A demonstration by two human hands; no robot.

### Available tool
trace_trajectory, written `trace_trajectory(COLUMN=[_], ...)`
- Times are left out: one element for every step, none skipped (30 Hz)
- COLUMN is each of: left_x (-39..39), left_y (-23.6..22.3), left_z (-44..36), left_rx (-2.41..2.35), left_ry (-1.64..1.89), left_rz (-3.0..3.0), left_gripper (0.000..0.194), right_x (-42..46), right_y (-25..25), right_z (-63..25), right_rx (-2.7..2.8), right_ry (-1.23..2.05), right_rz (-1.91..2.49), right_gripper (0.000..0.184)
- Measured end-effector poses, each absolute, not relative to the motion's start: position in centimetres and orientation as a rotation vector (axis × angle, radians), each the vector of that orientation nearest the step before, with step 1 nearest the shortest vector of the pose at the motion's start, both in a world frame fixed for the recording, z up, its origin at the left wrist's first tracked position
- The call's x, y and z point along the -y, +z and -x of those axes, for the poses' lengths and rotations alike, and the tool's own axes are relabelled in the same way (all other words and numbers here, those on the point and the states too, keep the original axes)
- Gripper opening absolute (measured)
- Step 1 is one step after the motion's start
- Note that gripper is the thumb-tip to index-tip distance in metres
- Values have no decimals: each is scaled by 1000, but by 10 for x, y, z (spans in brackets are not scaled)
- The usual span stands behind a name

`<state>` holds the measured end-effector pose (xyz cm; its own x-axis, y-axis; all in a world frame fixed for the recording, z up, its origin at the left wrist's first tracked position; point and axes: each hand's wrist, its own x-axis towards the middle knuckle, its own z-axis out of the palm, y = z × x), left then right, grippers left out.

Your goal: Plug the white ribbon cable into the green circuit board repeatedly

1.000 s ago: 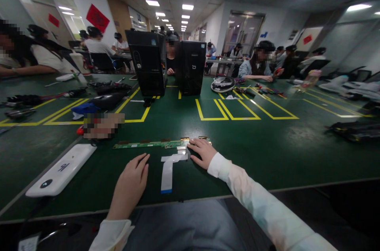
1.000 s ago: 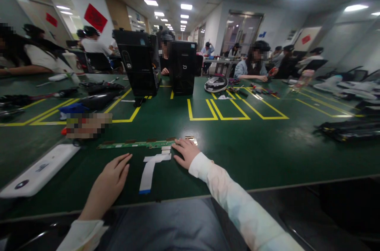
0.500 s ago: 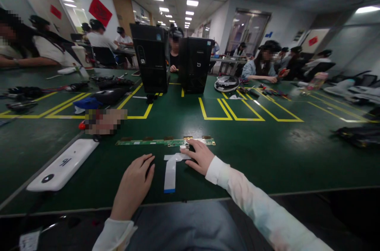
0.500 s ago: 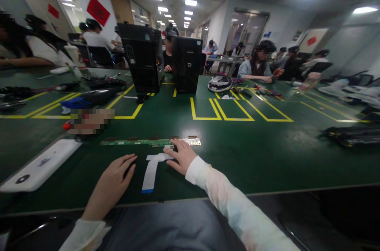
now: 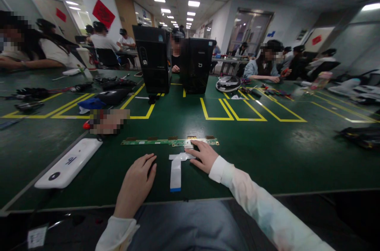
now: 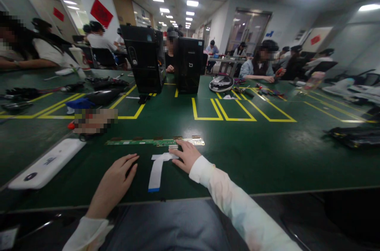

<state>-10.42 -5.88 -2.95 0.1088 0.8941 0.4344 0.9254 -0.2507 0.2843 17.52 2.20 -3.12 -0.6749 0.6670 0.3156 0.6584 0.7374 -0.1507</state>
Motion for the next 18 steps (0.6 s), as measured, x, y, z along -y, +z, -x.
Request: trace_trajectory(left_x=[59,59,59,59,60,60,60,60,60,60,60,61,61,61,61,61,61,61], left_y=[-29,-29,-28,-28,-28,-28,-28,-28,-28,-28,-28,-28,-28,-29,-29,-29,-29,-29], left_z=[104,104,103,103,103,103,103,103,103,103,103,103,103,103,103,103,103,103], left_rx=[1886,1882,1879,1875,1872,1871,1871,1872,1875,1877,1878,1877,1875,1872,1870,1869,1870,1870], left_ry=[-831,-837,-844,-851,-857,-860,-859,-854,-847,-839,-834,-834,-838,-844,-850,-854,-856,-855], left_rz=[2293,2291,2288,2286,2283,2281,2281,2282,2283,2285,2287,2287,2285,2282,2281,2280,2279,2281], left_gripper=[40,39,39,39,38,38,38,38,39,39,39,39,39,39,39,39,39,39], right_x=[-22,-22,-22,-22,-22,-22,-22,-22,-21,-20,-18,-16,-14,-11,-8,-5,-2,0], right_y=[-32,-33,-34,-35,-36,-38,-40,-41,-43,-45,-47,-48,-50,-52,-53,-55,-56,-57], right_z=[-181,-188,-197,-208,-220,-234,-249,-265,-282,-300,-318,-336,-354,-372,-390,-407,-423,-439], right_rx=[2587,2581,2575,2569,2562,2555,2543,2528,2509,2482,2454,2425,2401,2378,2357,2334,2311,2287], right_ry=[24,13,3,-4,-8,-9,-9,-10,-10,-13,-17,-24,-33,-44,-57,-68,-75,-78], right_rz=[1022,1020,1019,1019,1022,1026,1034,1050,1076,1115,1161,1214,1263,1313,1354,1391,1425,1462], right_gripper=[44,43,43,42,42,42,42,42,42,42,42,43,45,46,47,48,49,50])
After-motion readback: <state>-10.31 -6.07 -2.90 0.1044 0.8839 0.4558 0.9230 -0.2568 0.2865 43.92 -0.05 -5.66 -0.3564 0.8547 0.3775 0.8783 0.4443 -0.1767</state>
